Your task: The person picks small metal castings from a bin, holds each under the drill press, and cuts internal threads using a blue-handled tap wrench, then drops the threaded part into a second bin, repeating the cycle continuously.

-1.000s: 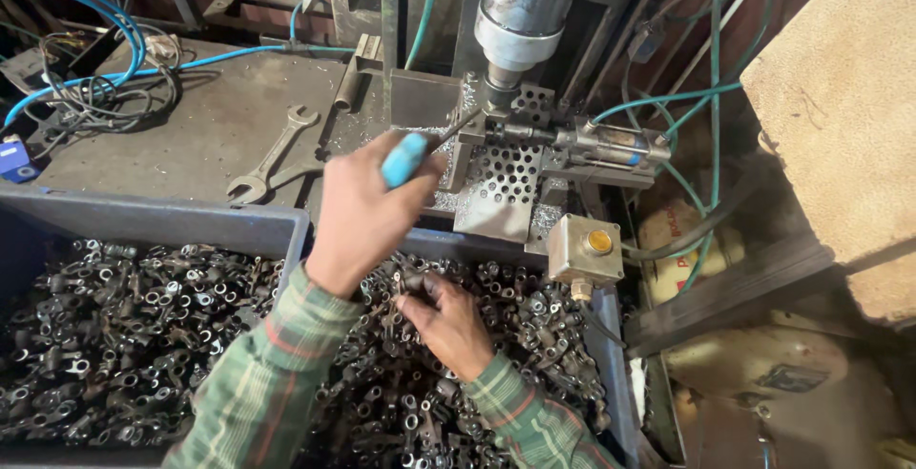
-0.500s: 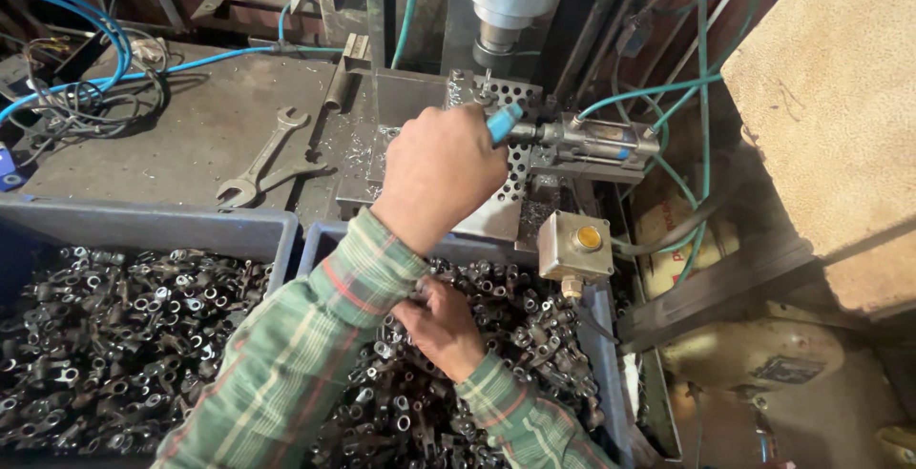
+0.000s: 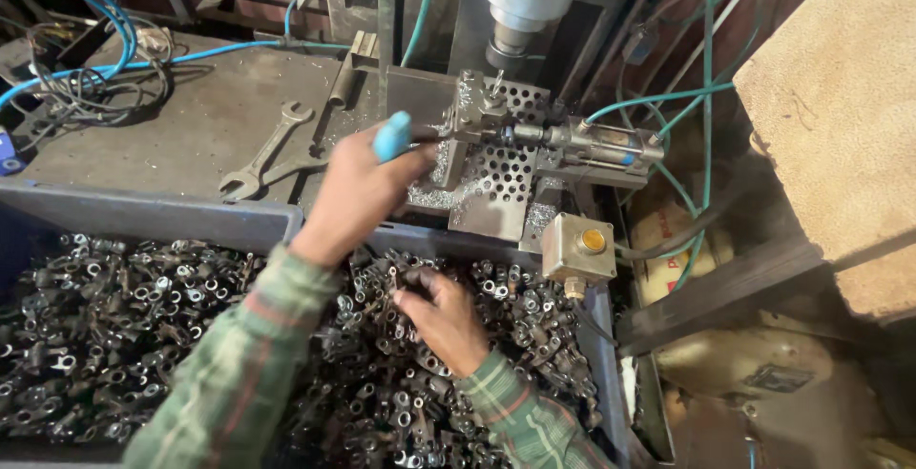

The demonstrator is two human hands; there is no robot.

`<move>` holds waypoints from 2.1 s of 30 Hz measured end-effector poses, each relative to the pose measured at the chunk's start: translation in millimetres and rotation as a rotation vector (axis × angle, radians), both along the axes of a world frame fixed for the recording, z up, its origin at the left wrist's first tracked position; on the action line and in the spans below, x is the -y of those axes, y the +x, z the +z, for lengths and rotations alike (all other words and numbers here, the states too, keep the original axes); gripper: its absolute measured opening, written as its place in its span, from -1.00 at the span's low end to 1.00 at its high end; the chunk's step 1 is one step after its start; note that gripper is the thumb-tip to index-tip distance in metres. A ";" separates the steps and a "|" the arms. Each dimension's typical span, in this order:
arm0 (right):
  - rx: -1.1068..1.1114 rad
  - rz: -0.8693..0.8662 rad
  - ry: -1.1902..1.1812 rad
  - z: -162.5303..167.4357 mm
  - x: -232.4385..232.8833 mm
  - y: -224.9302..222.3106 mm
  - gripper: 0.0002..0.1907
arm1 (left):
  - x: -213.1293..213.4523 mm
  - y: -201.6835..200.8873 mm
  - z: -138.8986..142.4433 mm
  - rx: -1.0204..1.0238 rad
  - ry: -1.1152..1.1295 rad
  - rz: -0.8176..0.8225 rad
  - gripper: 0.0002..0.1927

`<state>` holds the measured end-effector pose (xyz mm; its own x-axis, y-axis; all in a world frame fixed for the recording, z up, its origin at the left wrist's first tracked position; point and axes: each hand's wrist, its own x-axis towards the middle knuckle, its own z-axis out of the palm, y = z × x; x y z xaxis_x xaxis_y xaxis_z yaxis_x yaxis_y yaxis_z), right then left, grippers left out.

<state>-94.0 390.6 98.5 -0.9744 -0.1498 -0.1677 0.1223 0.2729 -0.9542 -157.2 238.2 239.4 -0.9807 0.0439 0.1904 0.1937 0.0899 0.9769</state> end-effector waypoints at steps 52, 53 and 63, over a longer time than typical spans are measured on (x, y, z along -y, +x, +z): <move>-0.506 -0.316 0.774 78.7 -79.1 -135.8 -0.61 | 228.4 92.6 -182.4 0.148 -1.060 0.313 -0.72; -0.406 -0.342 0.725 76.8 -77.5 -133.2 -0.57 | 228.5 92.6 -181.7 0.141 -1.058 0.316 -0.72; -0.548 -0.459 0.417 88.5 -53.4 -97.0 -0.33 | 227.5 92.3 -179.6 0.084 -1.038 0.337 -0.61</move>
